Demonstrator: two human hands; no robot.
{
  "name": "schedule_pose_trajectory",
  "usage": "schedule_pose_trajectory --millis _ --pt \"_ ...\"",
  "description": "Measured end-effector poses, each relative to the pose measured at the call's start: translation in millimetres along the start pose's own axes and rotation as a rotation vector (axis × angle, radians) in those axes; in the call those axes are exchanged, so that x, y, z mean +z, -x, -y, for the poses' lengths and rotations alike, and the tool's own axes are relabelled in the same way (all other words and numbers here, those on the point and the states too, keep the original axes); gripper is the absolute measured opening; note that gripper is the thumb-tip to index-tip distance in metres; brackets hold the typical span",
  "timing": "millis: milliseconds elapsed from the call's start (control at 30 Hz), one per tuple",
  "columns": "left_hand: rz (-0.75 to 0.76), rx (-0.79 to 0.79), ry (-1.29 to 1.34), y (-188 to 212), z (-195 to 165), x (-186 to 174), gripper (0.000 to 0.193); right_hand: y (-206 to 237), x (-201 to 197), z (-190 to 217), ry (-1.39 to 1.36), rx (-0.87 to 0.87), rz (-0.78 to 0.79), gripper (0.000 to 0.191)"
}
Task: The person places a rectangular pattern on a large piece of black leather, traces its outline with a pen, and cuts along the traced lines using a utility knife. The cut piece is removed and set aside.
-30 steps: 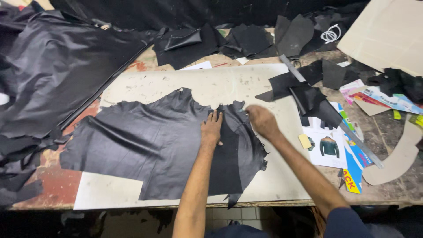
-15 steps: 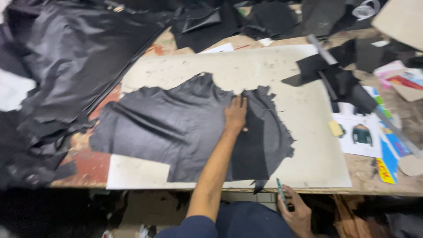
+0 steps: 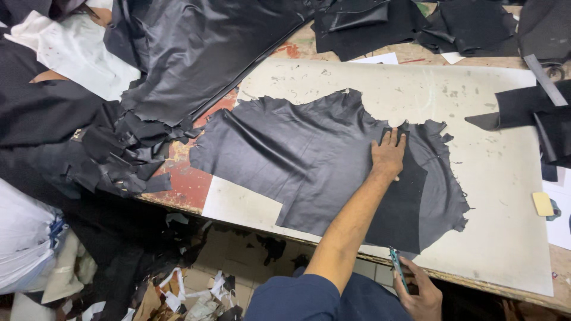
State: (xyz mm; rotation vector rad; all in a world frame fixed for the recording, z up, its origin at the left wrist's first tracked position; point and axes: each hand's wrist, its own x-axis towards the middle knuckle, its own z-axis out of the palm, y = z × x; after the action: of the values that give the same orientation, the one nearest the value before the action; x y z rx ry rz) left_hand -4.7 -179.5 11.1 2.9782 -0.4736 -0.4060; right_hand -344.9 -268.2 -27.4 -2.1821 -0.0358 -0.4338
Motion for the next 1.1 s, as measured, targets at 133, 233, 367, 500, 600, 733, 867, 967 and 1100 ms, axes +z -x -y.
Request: schedule_pose_trajectory --millis 133,233,367,500,600,733,867,967,1100 --pt "-0.040 0.007 0.004 -3.7 1.4 6.8 0.110 3.8 1.0 -0.4 0.001 0.068 0.012 0.052" --pt "-0.125 0.012 0.020 -12.1 2.6 20.7 0.096 7.1 -2.0 2.0 -0.079 0.076 0.048 0.053" --pt "-0.151 0.030 0.023 -22.3 4.0 35.2 0.093 8.4 -8.8 3.5 0.040 0.064 0.061 0.053" --pt "-0.199 0.039 0.030 -24.2 4.4 40.1 0.094 6.2 -15.5 4.8 0.098 0.142 0.058 0.051" --pt "-0.105 0.033 0.021 -19.0 4.1 35.6 0.115 4.1 -21.0 7.7 0.094 0.252 0.076 0.051" --pt "-0.126 0.047 0.033 -12.2 3.6 27.0 0.132 2.9 -32.7 9.3 0.128 0.254 0.098 0.052" --pt "-0.070 0.043 0.060 -7.2 4.7 21.8 0.143 -11.6 -55.6 -8.5 0.292 0.331 0.095 0.052" --pt "-0.080 0.044 0.060 -6.3 4.3 22.2 0.145 -46.0 -86.2 -41.2 0.440 0.409 0.056 0.051" --pt "-0.076 0.027 0.047 -6.8 0.6 22.4 0.144 -102.4 -123.3 -85.5 0.421 0.311 -0.106 0.050"
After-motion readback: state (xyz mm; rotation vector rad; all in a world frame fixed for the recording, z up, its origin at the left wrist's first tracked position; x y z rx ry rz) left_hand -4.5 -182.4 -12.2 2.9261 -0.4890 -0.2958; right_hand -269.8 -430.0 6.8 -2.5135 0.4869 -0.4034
